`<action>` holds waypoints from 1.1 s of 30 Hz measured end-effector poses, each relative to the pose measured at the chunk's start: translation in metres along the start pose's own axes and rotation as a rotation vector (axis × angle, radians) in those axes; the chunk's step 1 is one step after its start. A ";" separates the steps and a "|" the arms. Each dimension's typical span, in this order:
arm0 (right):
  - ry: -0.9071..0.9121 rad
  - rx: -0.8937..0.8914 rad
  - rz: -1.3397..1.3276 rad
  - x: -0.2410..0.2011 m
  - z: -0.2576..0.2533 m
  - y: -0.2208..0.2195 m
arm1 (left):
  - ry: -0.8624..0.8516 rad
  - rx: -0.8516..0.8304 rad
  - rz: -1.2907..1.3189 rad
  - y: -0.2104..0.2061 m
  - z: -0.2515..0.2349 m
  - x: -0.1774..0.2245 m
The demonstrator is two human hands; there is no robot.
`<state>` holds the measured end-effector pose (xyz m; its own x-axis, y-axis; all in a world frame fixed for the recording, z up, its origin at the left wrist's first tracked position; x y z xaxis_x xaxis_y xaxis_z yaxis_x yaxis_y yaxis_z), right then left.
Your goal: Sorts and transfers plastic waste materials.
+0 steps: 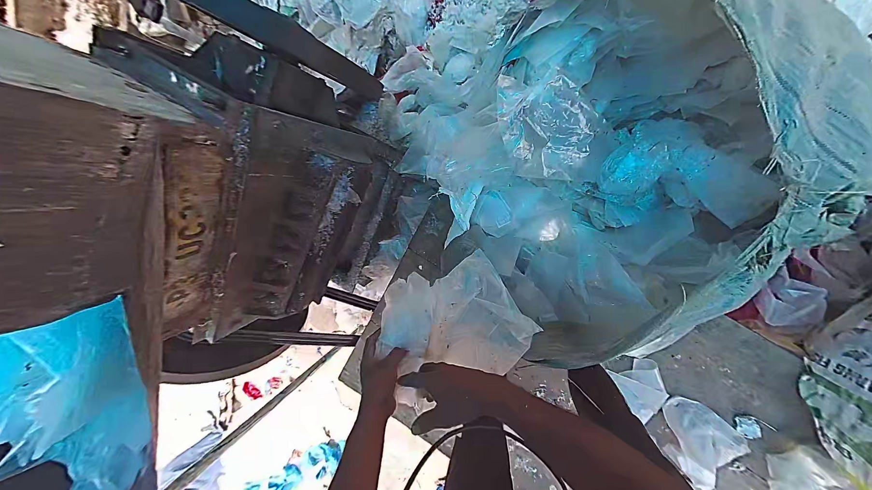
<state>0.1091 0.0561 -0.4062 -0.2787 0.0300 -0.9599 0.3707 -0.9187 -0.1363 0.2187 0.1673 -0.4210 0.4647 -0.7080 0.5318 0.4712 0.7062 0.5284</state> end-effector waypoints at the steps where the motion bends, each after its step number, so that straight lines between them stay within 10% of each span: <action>1: 0.002 0.072 -0.060 0.010 0.008 0.018 | -0.071 0.044 -0.148 0.017 -0.006 -0.004; 6: -0.742 1.139 -0.222 0.192 0.076 0.183 | -0.125 0.170 -0.464 0.091 0.004 -0.033; 9: -1.058 1.207 -0.655 0.292 0.065 0.223 | -0.113 0.158 -0.460 0.106 0.021 -0.044; 13: -1.120 1.191 -0.418 0.333 0.010 0.241 | -0.077 0.121 -0.449 0.095 0.026 -0.043; 21: -0.576 1.182 0.178 0.161 0.010 0.173 | -0.229 0.199 -0.230 0.046 0.010 0.005; 27: -0.067 0.707 0.328 0.019 -0.009 0.012 | 0.074 -0.210 0.269 -0.014 0.035 0.023; 33: 0.004 0.166 0.328 0.004 -0.008 -0.045 | 0.156 0.074 0.135 -0.010 0.034 0.002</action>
<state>0.0985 0.1010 -0.4056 -0.1656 -0.2758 -0.9468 0.2905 -0.9311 0.2204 0.1897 0.1593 -0.4027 0.6326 -0.5954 0.4953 0.3431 0.7888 0.5099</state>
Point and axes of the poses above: each hand's wrist, its own z-axis away from the middle knuckle, its own y-axis out of the back of the hand, x = y × z, the point moved 7 cm from there along -z, towards the middle knuckle, and after that the axes turned 12 degrees about z, right-handed, at the moved point
